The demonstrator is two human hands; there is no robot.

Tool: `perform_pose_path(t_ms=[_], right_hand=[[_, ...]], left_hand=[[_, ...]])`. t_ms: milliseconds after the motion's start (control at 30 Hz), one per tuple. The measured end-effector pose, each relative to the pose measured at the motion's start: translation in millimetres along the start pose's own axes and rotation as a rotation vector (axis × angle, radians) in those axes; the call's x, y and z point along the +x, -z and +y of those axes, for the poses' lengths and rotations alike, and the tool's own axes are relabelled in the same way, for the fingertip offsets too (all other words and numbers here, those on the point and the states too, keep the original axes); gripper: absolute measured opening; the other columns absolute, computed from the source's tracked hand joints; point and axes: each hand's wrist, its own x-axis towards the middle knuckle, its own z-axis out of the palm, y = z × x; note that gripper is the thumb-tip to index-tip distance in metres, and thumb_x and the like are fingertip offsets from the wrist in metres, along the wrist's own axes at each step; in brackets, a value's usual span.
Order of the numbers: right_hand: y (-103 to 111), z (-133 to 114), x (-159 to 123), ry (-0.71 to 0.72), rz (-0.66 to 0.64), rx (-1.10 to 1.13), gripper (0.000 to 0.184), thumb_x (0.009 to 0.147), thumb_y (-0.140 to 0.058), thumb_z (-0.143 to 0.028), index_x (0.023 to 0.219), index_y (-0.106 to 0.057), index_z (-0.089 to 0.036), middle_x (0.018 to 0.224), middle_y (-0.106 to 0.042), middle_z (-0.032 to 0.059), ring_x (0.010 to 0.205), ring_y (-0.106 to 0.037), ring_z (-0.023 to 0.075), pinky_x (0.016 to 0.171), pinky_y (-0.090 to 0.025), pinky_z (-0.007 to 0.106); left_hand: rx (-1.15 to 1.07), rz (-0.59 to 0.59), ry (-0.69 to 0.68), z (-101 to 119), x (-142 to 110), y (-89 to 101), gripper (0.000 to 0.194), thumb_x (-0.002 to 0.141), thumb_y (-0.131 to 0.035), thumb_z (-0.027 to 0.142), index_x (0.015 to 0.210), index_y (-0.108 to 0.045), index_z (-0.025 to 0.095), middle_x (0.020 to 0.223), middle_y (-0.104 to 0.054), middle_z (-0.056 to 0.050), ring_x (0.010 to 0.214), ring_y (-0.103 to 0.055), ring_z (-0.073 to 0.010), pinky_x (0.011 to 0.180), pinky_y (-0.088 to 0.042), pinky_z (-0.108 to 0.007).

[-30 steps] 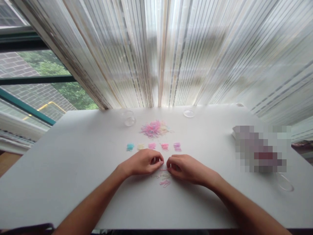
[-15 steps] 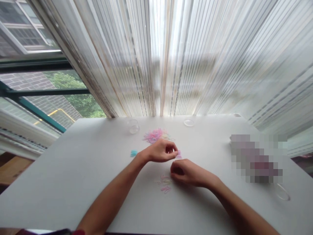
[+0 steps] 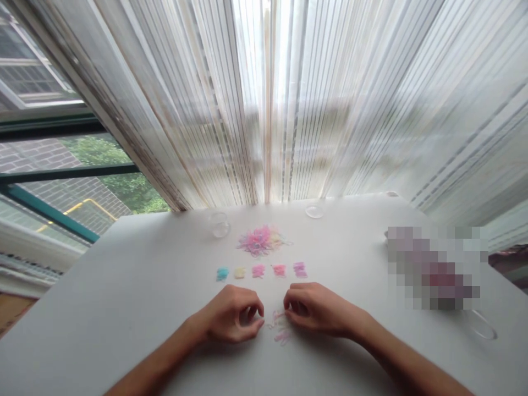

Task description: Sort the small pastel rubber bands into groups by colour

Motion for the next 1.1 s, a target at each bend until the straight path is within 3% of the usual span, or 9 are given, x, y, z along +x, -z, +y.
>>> perform_pose_path(t_ms=[167,500,733,933,1100], right_hand=[[-8.5,1.0,0.8,0.08,0.013,-0.022,0.01,0.09,-0.06,-0.018,0.091,-0.07,-0.018,0.079,-0.065,0.0017,0.066,-0.055,0.0128,0.063,-0.039,0.023],[-18.6,5.1,3.7,0.13,0.099,-0.025,0.015,0.095,-0.055,-0.021,0.095,-0.07,-0.019,0.078,-0.066,0.003,0.067,-0.058,0.0138,0.064,-0.044,0.024],[-26.8,3.6,2.8,0.201,0.234,-0.031,0.019,0.095,-0.063,-0.031,0.108,-0.067,-0.018,0.084,-0.069,0.0051,0.074,-0.063,0.016,0.068,-0.047,0.025],[-34.8,5.1,7.3,0.244,0.295,-0.04,0.014,0.098,-0.057,-0.023,0.093,-0.069,-0.019,0.079,-0.07,0.004,0.068,-0.062,0.0139,0.064,-0.046,0.024],[-32.7,5.2,8.1,0.229,0.313,-0.016,0.011,0.095,-0.058,-0.018,0.091,-0.069,-0.018,0.077,-0.069,0.0035,0.066,-0.061,0.0134,0.064,-0.047,0.023]], left_hand=[[0.095,-0.033,-0.022,0.8,-3.1,0.6,0.011,0.077,-0.071,0.019,0.087,-0.069,0.02,0.076,-0.069,0.0,0.066,-0.062,-0.0137,0.061,-0.044,-0.023],[0.239,0.051,-0.141,0.8,-5.7,-10.3,0.008,0.089,-0.062,0.015,0.087,-0.068,0.019,0.081,-0.07,-0.001,0.066,-0.063,-0.0132,0.061,-0.044,-0.023],[0.069,0.158,-0.071,-3.1,-3.9,-13.7,0.01,0.09,-0.06,0.012,0.094,-0.066,0.017,0.075,-0.069,0.001,0.055,-0.057,-0.0089,0.057,-0.043,-0.02],[-0.053,0.187,-0.064,-0.1,-2.5,-18.1,0.011,0.087,-0.064,0.01,0.093,-0.07,0.017,0.07,-0.068,0.001,0.052,-0.055,-0.0072,0.054,-0.042,-0.018],[-0.136,0.214,-0.034,-4.4,-2.3,-19.1,0.017,0.084,-0.065,0.005,0.095,-0.072,0.016,0.075,-0.07,0.0,0.054,-0.054,-0.0062,0.053,-0.042,-0.016]])
